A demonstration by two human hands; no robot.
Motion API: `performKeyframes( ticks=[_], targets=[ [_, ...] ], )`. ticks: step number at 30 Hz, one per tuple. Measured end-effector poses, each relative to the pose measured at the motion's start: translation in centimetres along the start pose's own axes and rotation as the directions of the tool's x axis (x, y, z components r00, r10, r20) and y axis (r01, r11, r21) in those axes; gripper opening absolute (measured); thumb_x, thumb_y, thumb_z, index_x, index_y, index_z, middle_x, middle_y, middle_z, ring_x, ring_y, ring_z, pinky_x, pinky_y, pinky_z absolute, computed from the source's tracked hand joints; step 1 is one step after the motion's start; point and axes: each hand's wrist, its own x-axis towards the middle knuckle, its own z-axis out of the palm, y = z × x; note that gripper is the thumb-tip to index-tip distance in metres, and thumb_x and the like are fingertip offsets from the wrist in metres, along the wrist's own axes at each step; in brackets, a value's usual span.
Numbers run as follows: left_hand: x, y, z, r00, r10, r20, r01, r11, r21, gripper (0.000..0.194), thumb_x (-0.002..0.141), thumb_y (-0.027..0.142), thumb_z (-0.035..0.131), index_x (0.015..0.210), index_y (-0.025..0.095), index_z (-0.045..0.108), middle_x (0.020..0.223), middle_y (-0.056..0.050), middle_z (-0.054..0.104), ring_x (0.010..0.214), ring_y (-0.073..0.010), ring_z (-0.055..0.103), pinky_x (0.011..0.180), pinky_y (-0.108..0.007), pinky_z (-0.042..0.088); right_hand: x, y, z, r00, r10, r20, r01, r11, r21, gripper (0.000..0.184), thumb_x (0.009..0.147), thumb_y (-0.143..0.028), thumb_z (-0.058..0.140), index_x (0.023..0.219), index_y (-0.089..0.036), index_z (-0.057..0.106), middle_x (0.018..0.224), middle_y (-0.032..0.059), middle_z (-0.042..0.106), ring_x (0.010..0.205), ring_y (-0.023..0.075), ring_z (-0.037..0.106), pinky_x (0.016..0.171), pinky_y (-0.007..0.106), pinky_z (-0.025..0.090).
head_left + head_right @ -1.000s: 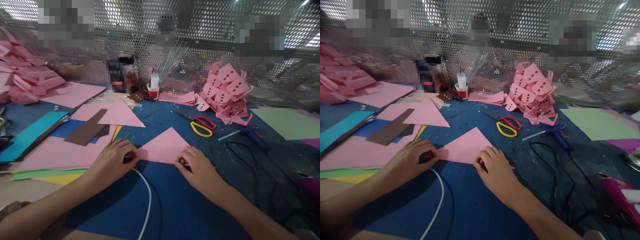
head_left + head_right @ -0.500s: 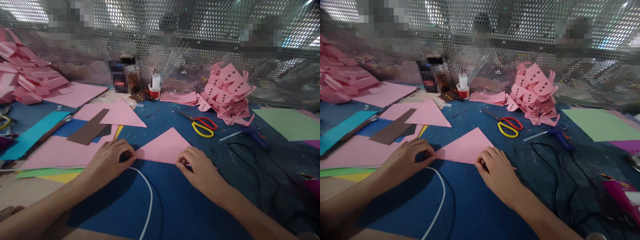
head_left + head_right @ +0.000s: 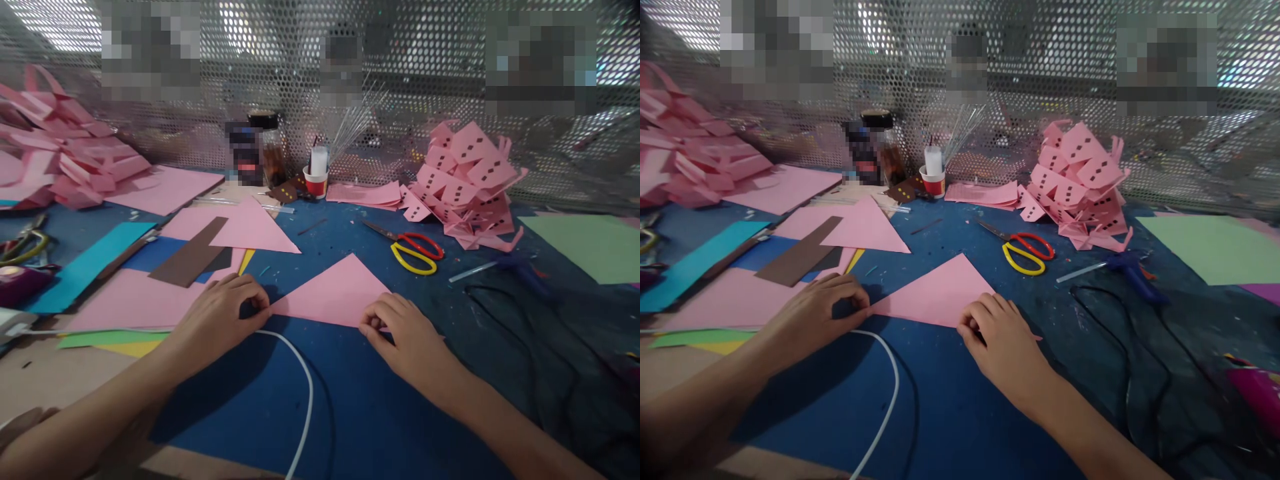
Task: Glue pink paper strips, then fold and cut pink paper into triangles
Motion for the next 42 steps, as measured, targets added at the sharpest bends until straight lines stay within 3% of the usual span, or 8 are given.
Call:
performKeyframes(
  ticks=[11,22,25,28,34,37,42],
  targets=[
    [0.0,-0.5,-0.1,1.000,-0.013,0.007,0.013,1.000,-0.008,0.023,0.089,0.045,0.061,0.079,0.025,0.065,0.088,-0.001,0.068,0.089,-0.0244,0.059,0.082,-0.037,0.040,0.0,-0.1,0.0,1.000,0.004,0.005,-0.004,1.000,-0.006,0.012,0.094,-0.013,0.064,0.087,-0.022,0.060,0.090,-0.0003,0.064,0.087,0.0194,0.056,0.079,0.035,0.038],
    [-0.3,-2.4,-0.4,0.997,-0.078,-0.004,0.078,0.997,-0.003,0.023,0.089,0.045,0.060,0.080,0.024,0.064,0.087,-0.001,0.067,0.087,-0.0227,0.059,0.076,-0.035,0.042,0.0,-0.2,-0.1,1.000,0.016,0.007,-0.016,1.000,-0.006,0.013,0.093,-0.012,0.064,0.086,-0.022,0.059,0.090,-0.0001,0.064,0.087,0.0192,0.055,0.079,0.035,0.039],
    [-0.5,-1.2,-1.1,0.994,-0.062,-0.089,0.060,0.998,-0.024,0.018,0.090,0.039,0.057,0.085,0.023,0.064,0.092,-0.001,0.067,0.091,-0.0233,0.060,0.084,-0.036,0.042,0.0,-0.2,-0.1,1.000,0.014,0.007,-0.014,1.000,-0.009,0.012,0.093,-0.013,0.064,0.087,-0.022,0.060,0.090,-0.0001,0.064,0.086,0.0193,0.055,0.080,0.036,0.039],
    [-0.4,1.3,-1.6,0.989,0.010,-0.148,-0.025,0.995,-0.094,0.015,0.093,0.035,0.054,0.098,0.024,0.063,0.102,-0.002,0.068,0.101,-0.0243,0.060,0.090,-0.036,0.043,0.0,-0.1,0.0,1.000,0.014,0.010,-0.014,1.000,-0.013,0.011,0.093,-0.013,0.064,0.087,-0.023,0.061,0.090,0.0003,0.064,0.087,0.0197,0.055,0.080,0.036,0.040],
    [1.9,5.8,0.0,0.982,0.187,0.020,-0.181,0.967,-0.178,0.010,0.094,0.028,0.055,0.093,0.024,0.064,0.099,-0.004,0.069,0.096,-0.0226,0.061,0.088,-0.037,0.045,0.0,-0.2,-0.1,1.000,0.002,-0.003,-0.003,1.000,-0.016,0.010,0.093,-0.015,0.063,0.088,-0.023,0.062,0.092,0.0010,0.066,0.088,0.0194,0.057,0.081,0.036,0.040],
    [2.8,6.3,1.2,0.981,0.179,0.069,-0.170,0.978,-0.123,0.010,0.091,0.024,0.056,0.085,0.022,0.063,0.089,-0.003,0.066,0.089,-0.0228,0.058,0.083,-0.038,0.043,0.0,-0.3,-0.2,1.000,0.008,-0.002,-0.008,1.000,-0.018,0.011,0.093,-0.013,0.064,0.088,-0.023,0.061,0.092,0.0006,0.066,0.089,0.0194,0.058,0.081,0.035,0.040],
    [3.0,6.2,2.0,0.988,0.140,0.058,-0.135,0.988,-0.078,0.010,0.089,0.026,0.059,0.081,0.022,0.061,0.084,-0.003,0.064,0.085,-0.0228,0.054,0.079,-0.037,0.040,0.1,-0.3,-0.1,1.000,0.003,-0.008,-0.003,1.000,-0.012,0.011,0.093,-0.014,0.063,0.088,-0.023,0.061,0.092,-0.0001,0.066,0.089,0.0191,0.057,0.082,0.035,0.039]
  ],
)
